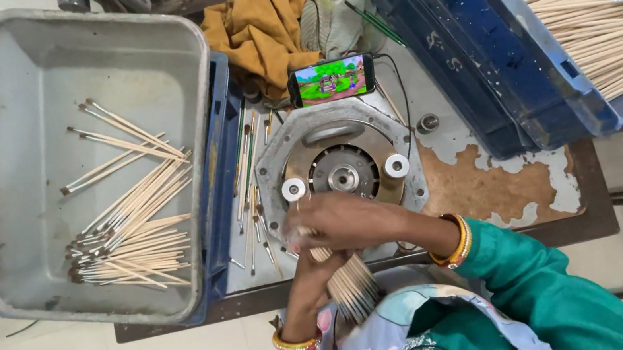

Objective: Feeding a bundle of bamboo sticks into a specialized processing machine for manufacturing.

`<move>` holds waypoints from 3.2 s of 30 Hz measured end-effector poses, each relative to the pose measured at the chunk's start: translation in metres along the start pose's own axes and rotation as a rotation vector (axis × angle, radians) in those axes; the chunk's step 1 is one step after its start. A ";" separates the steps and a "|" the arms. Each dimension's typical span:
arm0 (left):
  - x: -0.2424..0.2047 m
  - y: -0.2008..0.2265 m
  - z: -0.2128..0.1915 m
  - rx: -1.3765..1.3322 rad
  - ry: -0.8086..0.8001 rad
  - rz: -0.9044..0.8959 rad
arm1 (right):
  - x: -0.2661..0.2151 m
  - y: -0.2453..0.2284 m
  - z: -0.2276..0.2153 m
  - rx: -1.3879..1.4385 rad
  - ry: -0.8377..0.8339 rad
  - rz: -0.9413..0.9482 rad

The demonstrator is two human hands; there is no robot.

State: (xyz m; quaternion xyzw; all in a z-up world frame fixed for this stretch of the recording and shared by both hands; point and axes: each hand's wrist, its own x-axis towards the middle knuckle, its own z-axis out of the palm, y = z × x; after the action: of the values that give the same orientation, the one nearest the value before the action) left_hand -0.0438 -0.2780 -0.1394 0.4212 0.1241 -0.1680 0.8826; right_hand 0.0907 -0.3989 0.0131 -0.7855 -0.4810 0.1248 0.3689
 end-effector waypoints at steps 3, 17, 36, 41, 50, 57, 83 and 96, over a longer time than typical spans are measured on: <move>-0.008 -0.019 -0.004 -0.187 0.028 -0.035 | 0.000 0.007 0.008 0.167 -0.257 0.087; -0.024 0.035 0.031 0.135 0.108 0.213 | -0.043 -0.003 0.013 0.218 0.218 0.294; -0.030 0.015 -0.032 -0.209 0.500 -0.015 | -0.093 0.022 -0.037 0.293 0.705 0.467; -0.035 0.010 -0.031 -0.237 0.540 -0.068 | -0.057 0.037 -0.004 -0.110 0.262 0.466; -0.038 0.013 -0.020 -0.097 0.402 0.015 | -0.056 0.071 0.015 -0.246 0.302 0.127; -0.033 0.060 0.020 0.505 0.233 0.345 | -0.071 0.028 0.022 0.124 0.111 0.568; -0.017 0.040 -0.004 0.362 0.132 0.177 | -0.053 0.020 0.017 0.025 -0.161 0.352; -0.017 0.006 -0.035 -0.245 0.417 -0.083 | -0.060 0.061 -0.006 -0.220 0.351 0.355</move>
State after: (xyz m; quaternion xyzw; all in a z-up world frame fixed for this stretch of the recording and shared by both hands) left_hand -0.0595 -0.2434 -0.1505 0.3310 0.3403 -0.0971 0.8748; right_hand 0.1041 -0.4688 -0.0344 -0.9024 -0.2753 -0.0036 0.3316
